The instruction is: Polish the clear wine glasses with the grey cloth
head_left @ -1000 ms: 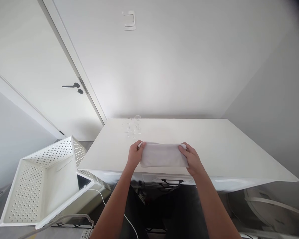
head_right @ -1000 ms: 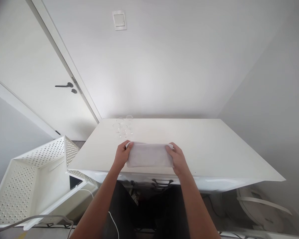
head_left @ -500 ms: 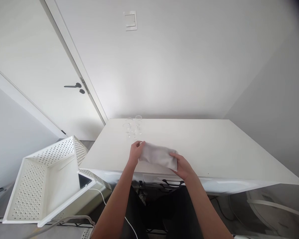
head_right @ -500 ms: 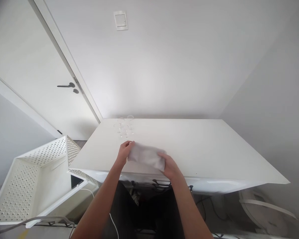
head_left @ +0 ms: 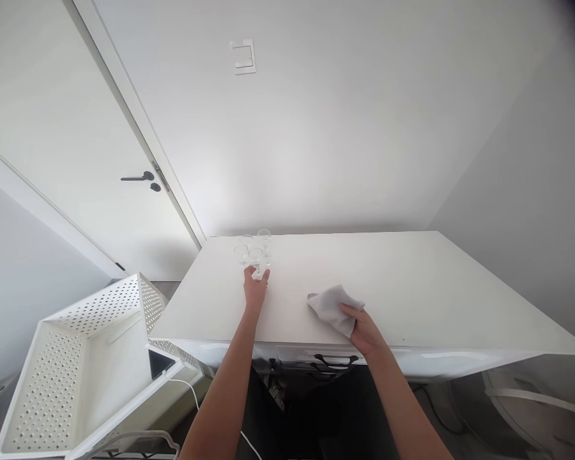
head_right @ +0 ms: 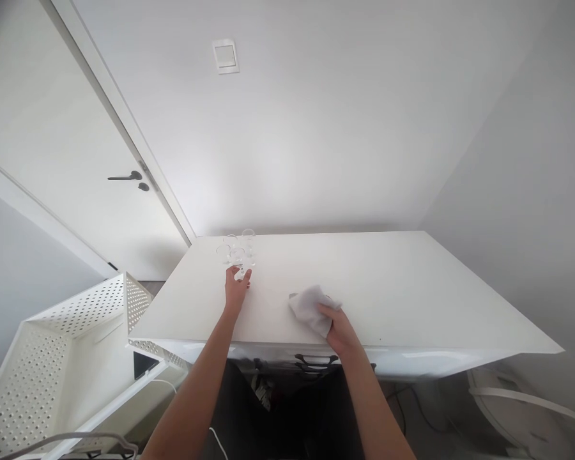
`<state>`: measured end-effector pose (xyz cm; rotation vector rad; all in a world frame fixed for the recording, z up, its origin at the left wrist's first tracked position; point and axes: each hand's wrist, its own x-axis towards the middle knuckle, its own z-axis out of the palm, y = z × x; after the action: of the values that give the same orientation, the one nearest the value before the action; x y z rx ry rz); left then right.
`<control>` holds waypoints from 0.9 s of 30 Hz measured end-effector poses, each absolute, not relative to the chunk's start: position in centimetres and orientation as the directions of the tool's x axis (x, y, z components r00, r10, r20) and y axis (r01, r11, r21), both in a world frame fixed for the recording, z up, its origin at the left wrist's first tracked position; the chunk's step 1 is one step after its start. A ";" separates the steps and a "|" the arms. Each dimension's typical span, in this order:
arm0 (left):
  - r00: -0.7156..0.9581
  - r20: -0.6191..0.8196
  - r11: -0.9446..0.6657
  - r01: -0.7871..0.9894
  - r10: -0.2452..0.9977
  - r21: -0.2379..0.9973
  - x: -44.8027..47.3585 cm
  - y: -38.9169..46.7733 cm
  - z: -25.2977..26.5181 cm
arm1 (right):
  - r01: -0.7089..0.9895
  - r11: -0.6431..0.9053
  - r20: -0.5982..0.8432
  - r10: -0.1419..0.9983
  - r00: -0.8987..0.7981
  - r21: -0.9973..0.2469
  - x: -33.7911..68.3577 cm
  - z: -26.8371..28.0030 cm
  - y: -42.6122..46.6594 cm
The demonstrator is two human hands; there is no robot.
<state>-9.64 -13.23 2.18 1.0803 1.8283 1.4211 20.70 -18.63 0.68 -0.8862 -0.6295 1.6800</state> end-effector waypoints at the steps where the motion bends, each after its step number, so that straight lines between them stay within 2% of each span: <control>1: -0.485 0.024 0.068 0.170 0.874 0.983 -9.4 -13.0 2.0 | -0.563 -0.275 -0.239 0.961 -0.139 -0.779 20.5 0.3 -18.5; 4: -0.456 0.021 0.002 0.048 0.890 0.999 -8.8 -12.6 1.7 | -0.562 -0.254 -0.218 0.967 -0.131 -0.787 20.1 -0.4 -18.0; 8: -0.449 0.043 0.003 0.101 0.892 0.995 -8.2 -13.1 1.9 | -0.553 -0.268 -0.222 0.963 -0.151 -0.789 20.1 -1.0 -17.3; 11: -0.445 0.168 -0.025 0.310 0.880 0.951 -7.8 -14.4 1.9 | -0.552 -0.250 -0.234 0.967 -0.100 -0.795 20.0 -1.5 -17.1; 13: -0.395 0.254 -0.001 0.540 0.883 0.842 -7.5 -15.4 1.6 | -0.551 -0.231 -0.260 0.965 -0.027 -0.802 19.6 -1.6 -17.1; 15: -0.280 0.370 -0.065 0.714 0.886 0.697 -7.4 -16.2 1.2 | -0.536 -0.208 -0.268 0.963 0.036 -0.818 19.1 -1.2 -17.3; 18: -0.070 0.499 -0.229 0.828 0.864 0.513 -7.2 -16.9 0.5 | -0.439 -0.055 -0.095 0.993 0.069 -0.897 18.0 0.1 -17.9; 20: 0.041 0.527 -0.316 0.838 0.849 0.445 -7.2 -17.1 0.2 | -0.322 0.083 0.084 0.996 0.010 -0.943 17.4 0.9 -18.3; 22: 0.127 0.515 -0.372 0.834 0.848 0.407 -7.1 -17.2 0.1 | -0.215 0.168 0.187 0.980 -0.071 -0.962 16.8 1.3 -18.4; 24: 0.176 0.493 -0.395 0.834 0.852 0.385 -7.2 -17.0 0.1 | -0.146 0.202 0.222 0.966 -0.132 -0.968 16.4 1.4 -18.2; 27: 0.187 0.495 -0.398 0.841 0.848 0.365 -7.2 -16.4 0.2 | -0.093 0.175 0.192 0.957 -0.219 -0.980 16.3 1.4 -17.2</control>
<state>-7.24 -16.39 0.23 2.4119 1.7169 1.0184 16.26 -17.21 1.36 -0.9006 -1.4009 1.2643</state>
